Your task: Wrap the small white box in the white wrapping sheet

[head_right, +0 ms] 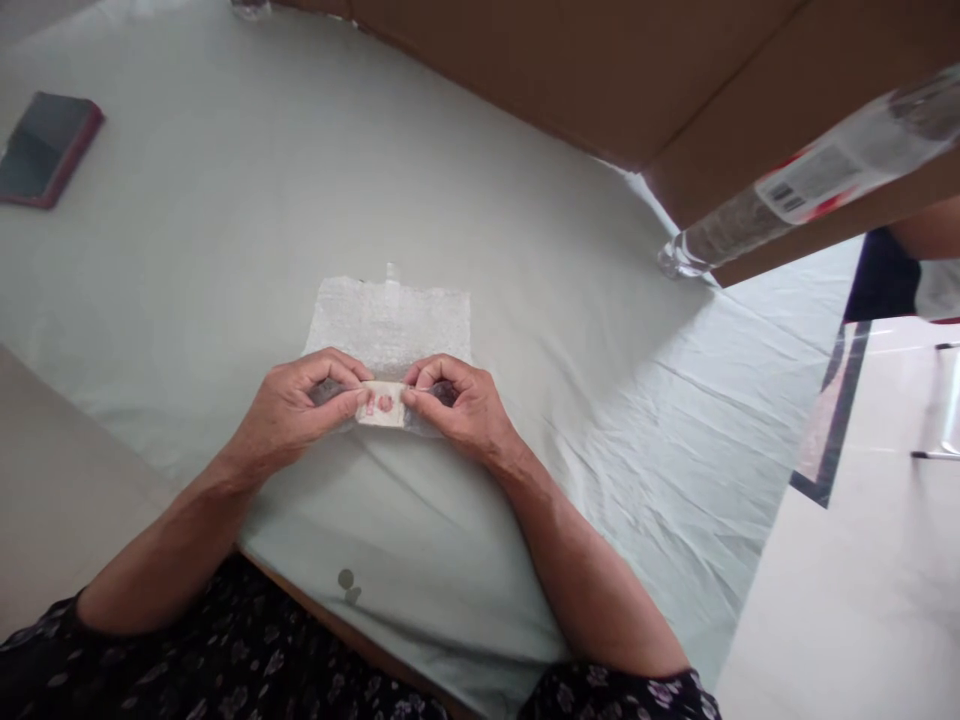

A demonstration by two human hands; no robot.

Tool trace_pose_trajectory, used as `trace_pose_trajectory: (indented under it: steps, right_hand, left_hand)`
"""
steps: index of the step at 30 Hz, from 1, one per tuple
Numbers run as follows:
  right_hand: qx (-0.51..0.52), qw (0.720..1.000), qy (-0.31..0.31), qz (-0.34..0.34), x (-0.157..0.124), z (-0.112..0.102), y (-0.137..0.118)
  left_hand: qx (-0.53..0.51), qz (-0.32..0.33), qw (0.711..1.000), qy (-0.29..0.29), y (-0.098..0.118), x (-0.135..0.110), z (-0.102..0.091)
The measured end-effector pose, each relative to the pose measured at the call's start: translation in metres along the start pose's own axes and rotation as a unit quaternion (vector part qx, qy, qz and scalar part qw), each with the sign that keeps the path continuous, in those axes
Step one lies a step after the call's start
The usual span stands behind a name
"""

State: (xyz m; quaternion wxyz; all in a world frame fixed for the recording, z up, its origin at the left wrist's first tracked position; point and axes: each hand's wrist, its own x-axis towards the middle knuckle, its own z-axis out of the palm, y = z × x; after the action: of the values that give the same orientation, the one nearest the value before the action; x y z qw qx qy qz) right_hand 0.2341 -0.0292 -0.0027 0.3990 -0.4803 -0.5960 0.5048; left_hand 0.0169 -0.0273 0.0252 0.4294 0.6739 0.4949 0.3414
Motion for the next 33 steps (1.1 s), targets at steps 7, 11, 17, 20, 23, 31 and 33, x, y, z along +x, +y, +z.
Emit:
trace_pose_trajectory:
  steps: [7,11,17,20,23,31,33]
  right_hand:
    - [0.004,1.0,0.008,0.008,0.001,-0.001,0.002]
    - [-0.004,1.0,0.01,0.013,0.001,-0.003,0.004]
    - [-0.212,0.963,0.12,-0.117,-0.008,-0.004,-0.023]
    - [-0.307,0.924,0.066,-0.219,-0.018,0.003,-0.039]
    - [-0.388,0.88,-0.026,-0.271,-0.023,0.015,-0.042]
    - [-0.527,0.795,-0.037,-0.298,-0.024,0.028,-0.036]
    - [-0.54,0.789,-0.042,-0.291,-0.025,0.029,-0.037]
  left_hand:
    - [-0.013,-0.007,1.0,-0.006,0.0,0.002,0.0]
    - [-0.018,-0.01,1.0,-0.01,0.0,0.002,0.0]
    - [-0.016,-0.014,1.0,-0.012,0.0,0.001,0.0]
    - [-0.006,0.002,1.0,-0.014,-0.001,0.002,0.0]
    - [0.0,0.014,1.0,-0.015,-0.003,0.004,0.0]
    - [0.052,-0.016,0.998,-0.02,-0.003,-0.013,-0.026]
    - [0.083,-0.04,0.996,-0.015,-0.003,-0.021,-0.033]
